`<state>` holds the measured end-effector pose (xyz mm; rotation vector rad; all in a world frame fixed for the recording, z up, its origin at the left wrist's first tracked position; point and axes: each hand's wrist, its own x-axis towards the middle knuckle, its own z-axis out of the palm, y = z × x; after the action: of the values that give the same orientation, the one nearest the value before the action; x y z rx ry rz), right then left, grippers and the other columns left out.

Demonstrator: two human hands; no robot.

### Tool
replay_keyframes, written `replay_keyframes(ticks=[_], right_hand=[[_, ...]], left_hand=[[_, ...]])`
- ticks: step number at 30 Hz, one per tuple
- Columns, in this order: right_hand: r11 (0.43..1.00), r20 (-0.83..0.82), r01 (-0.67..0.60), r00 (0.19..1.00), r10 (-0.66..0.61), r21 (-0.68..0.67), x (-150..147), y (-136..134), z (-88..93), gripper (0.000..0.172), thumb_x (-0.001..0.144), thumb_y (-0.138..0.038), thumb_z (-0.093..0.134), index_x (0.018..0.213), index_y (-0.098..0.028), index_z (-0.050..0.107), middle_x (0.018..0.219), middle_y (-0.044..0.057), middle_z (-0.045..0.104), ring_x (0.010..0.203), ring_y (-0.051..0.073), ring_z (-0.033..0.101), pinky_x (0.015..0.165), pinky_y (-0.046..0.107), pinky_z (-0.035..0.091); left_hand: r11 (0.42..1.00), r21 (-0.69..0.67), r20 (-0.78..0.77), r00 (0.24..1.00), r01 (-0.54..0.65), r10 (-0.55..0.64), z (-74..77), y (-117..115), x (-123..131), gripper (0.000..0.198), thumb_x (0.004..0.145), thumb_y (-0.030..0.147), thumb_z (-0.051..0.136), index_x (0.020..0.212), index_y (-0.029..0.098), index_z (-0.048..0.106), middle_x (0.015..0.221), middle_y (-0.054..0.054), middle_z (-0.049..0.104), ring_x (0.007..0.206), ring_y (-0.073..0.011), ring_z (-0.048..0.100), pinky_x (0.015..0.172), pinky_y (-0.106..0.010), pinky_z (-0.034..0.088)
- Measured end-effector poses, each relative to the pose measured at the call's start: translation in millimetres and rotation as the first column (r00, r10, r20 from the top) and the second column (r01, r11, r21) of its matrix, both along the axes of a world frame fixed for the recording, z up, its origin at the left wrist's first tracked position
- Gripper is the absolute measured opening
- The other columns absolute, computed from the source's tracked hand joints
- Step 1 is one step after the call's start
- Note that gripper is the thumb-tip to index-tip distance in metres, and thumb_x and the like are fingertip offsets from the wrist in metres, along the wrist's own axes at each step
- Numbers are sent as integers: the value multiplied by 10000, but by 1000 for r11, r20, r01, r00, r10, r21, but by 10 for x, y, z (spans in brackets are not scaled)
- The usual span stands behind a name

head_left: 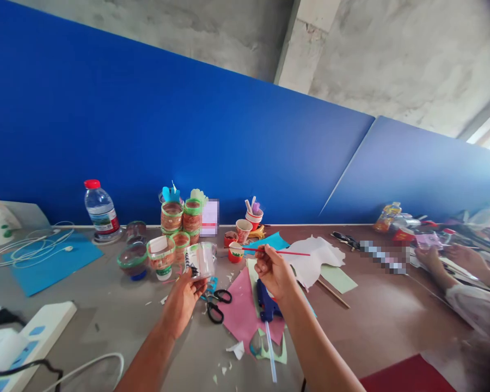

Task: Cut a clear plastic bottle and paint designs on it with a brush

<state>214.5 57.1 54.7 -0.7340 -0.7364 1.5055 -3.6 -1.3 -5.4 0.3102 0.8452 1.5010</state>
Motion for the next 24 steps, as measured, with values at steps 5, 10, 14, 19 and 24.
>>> replay_keyframes(ticks=[5, 10, 14, 19, 24], right_hand=[[991, 28, 25, 999, -29, 133, -186, -208, -72, 246, 692, -421, 749, 767, -191, 705, 627, 28, 648, 451, 93, 448, 443, 249, 355], [969, 60, 49, 996, -66, 242, -274, -256, -175, 231, 738, -437, 710, 815, -219, 719, 674, 39, 661, 497, 115, 471, 478, 271, 372], [956, 64, 80, 993, -102, 283, -254, -267, -257, 219, 760, -435, 699, 831, -229, 722, 717, 38, 671, 502, 113, 477, 494, 278, 384], [957, 72, 103, 989, -127, 272, -198, -252, -315, 206, 795, -427, 672, 831, -229, 716, 688, 32, 669, 480, 107, 473, 483, 272, 387], [961, 94, 114, 985, -142, 253, -205, -268, -307, 238, 792, -440, 676, 827, -207, 708, 623, 18, 650, 430, 97, 455, 458, 266, 377]], left_hand=[[1000, 0, -6, 1000, -13, 13, 27, -12, 11, 159, 801, 293, 636, 848, 142, 645, 813, -95, 689, 780, -191, 653, 756, -316, 526], [1000, -10, -36, 999, -28, 28, 32, -13, 20, 178, 777, 305, 656, 825, 134, 659, 807, -98, 694, 799, -205, 651, 775, -340, 525], [999, -24, -36, 999, -31, 30, 34, -5, 40, 193, 757, 320, 673, 806, 133, 663, 790, -94, 697, 781, -212, 654, 781, -358, 526], [998, -61, -16, 999, -35, 34, 40, 11, 64, 199, 733, 319, 688, 800, 135, 654, 784, -95, 703, 775, -213, 659, 798, -357, 522], [998, -64, -42, 999, -24, 21, 25, 10, 78, 236, 733, 345, 686, 821, 127, 664, 788, -100, 707, 783, -219, 657, 813, -366, 510]])
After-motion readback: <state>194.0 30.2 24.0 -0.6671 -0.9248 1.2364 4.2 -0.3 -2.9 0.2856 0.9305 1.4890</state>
